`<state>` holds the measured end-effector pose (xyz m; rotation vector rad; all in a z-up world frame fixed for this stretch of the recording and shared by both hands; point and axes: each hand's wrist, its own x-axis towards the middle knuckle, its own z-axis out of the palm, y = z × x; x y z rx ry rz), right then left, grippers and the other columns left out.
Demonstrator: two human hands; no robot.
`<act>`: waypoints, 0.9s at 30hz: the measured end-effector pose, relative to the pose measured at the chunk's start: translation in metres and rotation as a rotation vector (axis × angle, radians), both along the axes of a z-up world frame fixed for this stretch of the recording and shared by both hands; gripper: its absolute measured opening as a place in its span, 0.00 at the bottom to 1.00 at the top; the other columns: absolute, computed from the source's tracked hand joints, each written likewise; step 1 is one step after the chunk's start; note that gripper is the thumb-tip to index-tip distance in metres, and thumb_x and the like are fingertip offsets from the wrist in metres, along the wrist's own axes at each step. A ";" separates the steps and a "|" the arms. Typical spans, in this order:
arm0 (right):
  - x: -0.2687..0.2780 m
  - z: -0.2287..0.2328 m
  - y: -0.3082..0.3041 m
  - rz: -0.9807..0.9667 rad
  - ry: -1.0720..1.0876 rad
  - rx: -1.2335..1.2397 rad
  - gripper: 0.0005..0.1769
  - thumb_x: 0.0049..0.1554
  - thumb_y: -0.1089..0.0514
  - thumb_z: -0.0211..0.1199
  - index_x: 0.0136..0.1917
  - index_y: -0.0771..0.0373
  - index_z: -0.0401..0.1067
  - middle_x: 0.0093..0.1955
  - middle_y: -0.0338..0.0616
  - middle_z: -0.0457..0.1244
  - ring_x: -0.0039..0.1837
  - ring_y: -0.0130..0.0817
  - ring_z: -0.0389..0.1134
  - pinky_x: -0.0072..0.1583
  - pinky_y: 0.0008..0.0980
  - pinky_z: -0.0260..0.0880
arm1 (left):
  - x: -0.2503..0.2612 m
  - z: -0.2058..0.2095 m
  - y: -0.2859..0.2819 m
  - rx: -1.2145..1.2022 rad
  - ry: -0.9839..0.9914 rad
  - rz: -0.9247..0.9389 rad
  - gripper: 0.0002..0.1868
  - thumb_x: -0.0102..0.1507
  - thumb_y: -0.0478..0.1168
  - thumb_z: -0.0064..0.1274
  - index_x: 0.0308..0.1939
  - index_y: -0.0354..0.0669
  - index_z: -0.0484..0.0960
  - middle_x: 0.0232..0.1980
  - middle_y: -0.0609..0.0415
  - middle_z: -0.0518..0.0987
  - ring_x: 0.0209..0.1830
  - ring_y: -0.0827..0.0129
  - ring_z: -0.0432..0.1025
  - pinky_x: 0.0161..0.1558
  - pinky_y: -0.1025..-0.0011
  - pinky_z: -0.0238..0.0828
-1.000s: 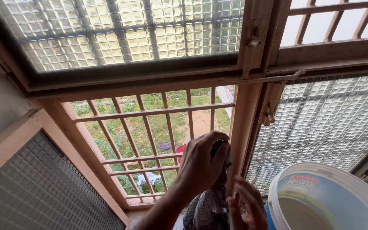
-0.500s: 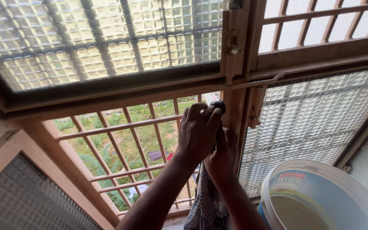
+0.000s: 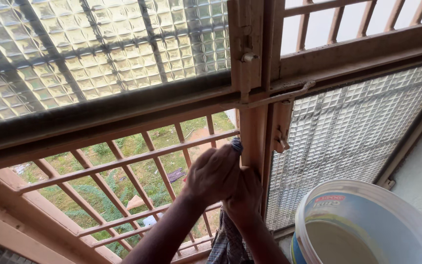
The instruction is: The person cleans a window frame and a metal security grille using a dark cloth. They wipe the horizontal and vertical bars of the grille and the surrounding frame, occasionally dipping the cloth into a bucket of water to wet it.
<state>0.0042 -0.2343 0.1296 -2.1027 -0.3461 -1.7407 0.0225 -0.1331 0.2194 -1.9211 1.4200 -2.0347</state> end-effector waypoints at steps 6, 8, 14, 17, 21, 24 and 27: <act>-0.010 0.022 0.008 0.214 0.069 0.218 0.22 0.50 0.64 0.69 0.56 0.72 0.70 0.53 0.57 0.65 0.54 0.55 0.67 0.55 0.46 0.71 | -0.001 0.024 -0.008 -0.216 0.140 0.032 0.11 0.64 0.34 0.59 0.47 0.30 0.86 0.52 0.46 0.83 0.57 0.60 0.75 0.56 0.65 0.72; -0.012 0.029 0.010 0.184 0.083 0.201 0.23 0.49 0.63 0.69 0.57 0.74 0.69 0.54 0.59 0.65 0.55 0.58 0.66 0.56 0.49 0.70 | -0.010 0.026 -0.012 -0.234 0.150 0.046 0.10 0.63 0.34 0.57 0.45 0.32 0.86 0.50 0.46 0.83 0.56 0.60 0.75 0.56 0.63 0.72; -0.013 0.012 0.023 0.139 0.107 0.180 0.22 0.49 0.66 0.66 0.56 0.73 0.69 0.52 0.60 0.64 0.54 0.60 0.65 0.56 0.52 0.68 | -0.011 0.024 0.011 -0.153 0.145 -0.108 0.04 0.62 0.33 0.59 0.39 0.36 0.83 0.48 0.50 0.81 0.56 0.61 0.75 0.59 0.55 0.71; -0.025 -0.003 0.024 0.278 0.146 0.243 0.15 0.53 0.69 0.62 0.55 0.67 0.69 0.53 0.54 0.65 0.58 0.55 0.67 0.61 0.50 0.69 | -0.033 0.016 0.022 -0.121 0.161 -0.053 0.03 0.62 0.34 0.59 0.37 0.38 0.82 0.47 0.52 0.81 0.56 0.64 0.75 0.63 0.49 0.71; -0.054 0.002 0.027 0.460 0.079 0.486 0.20 0.62 0.66 0.60 0.67 0.70 0.66 0.59 0.52 0.65 0.59 0.47 0.69 0.60 0.40 0.72 | -0.071 0.025 0.036 -0.123 0.243 -0.086 0.04 0.63 0.35 0.58 0.40 0.38 0.82 0.47 0.50 0.82 0.57 0.61 0.75 0.62 0.55 0.71; -0.077 0.023 0.030 0.560 0.059 0.521 0.27 0.62 0.63 0.60 0.72 0.71 0.59 0.63 0.53 0.61 0.61 0.44 0.65 0.54 0.30 0.73 | -0.098 0.034 0.029 -0.335 0.523 -0.289 0.05 0.66 0.36 0.59 0.43 0.37 0.81 0.48 0.52 0.83 0.56 0.61 0.76 0.59 0.59 0.72; -0.098 0.032 0.032 0.496 0.011 0.361 0.28 0.61 0.65 0.58 0.72 0.74 0.58 0.72 0.61 0.57 0.73 0.51 0.60 0.58 0.30 0.73 | -0.113 0.040 0.034 -0.257 1.090 -0.211 0.09 0.64 0.37 0.57 0.46 0.39 0.84 0.41 0.53 0.84 0.45 0.65 0.78 0.54 0.64 0.74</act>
